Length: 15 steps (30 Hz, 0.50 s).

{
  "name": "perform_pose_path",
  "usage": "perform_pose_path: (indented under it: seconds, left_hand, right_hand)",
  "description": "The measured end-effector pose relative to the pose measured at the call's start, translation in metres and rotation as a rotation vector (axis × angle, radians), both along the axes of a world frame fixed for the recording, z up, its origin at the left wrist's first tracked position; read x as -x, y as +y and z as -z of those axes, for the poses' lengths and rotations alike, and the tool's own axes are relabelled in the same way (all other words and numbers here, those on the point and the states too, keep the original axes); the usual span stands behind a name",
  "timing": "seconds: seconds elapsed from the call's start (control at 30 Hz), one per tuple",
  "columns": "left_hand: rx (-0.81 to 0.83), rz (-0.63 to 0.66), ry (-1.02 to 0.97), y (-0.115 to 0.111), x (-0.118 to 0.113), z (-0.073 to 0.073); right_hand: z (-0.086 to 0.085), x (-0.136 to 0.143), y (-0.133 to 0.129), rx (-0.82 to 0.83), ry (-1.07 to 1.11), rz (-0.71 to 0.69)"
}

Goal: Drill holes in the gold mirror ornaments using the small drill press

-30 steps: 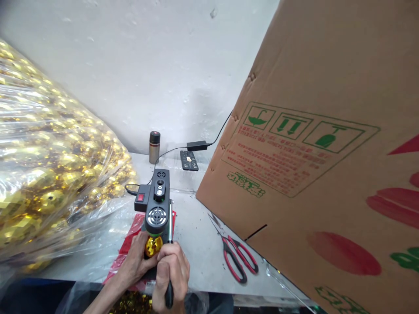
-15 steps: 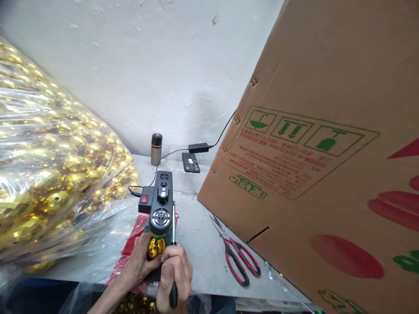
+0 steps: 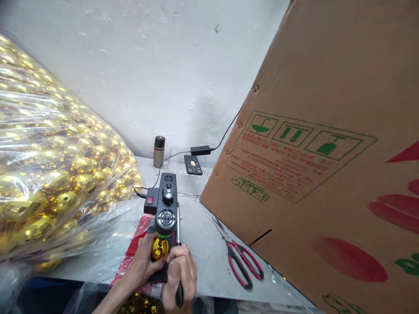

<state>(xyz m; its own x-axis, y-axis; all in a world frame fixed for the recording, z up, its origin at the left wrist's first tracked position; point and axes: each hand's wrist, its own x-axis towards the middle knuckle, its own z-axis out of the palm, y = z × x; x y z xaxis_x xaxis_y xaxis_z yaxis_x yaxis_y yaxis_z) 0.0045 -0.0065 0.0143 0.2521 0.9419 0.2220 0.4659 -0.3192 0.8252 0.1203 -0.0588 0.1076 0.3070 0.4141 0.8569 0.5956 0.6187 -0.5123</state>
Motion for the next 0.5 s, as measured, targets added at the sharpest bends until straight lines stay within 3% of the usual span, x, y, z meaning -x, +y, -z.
perform_pose_path:
  seconds: [0.23,0.5]
  left_hand:
    - [0.029,0.003,0.004,0.0,0.0,0.001]
    - [0.071,0.028,-0.005,0.0,0.0,-0.008]
  right_hand:
    - [-0.003,0.002,0.0,0.005,0.004,0.021]
    - [0.031,-0.003,0.003,-0.016,-0.145,0.085]
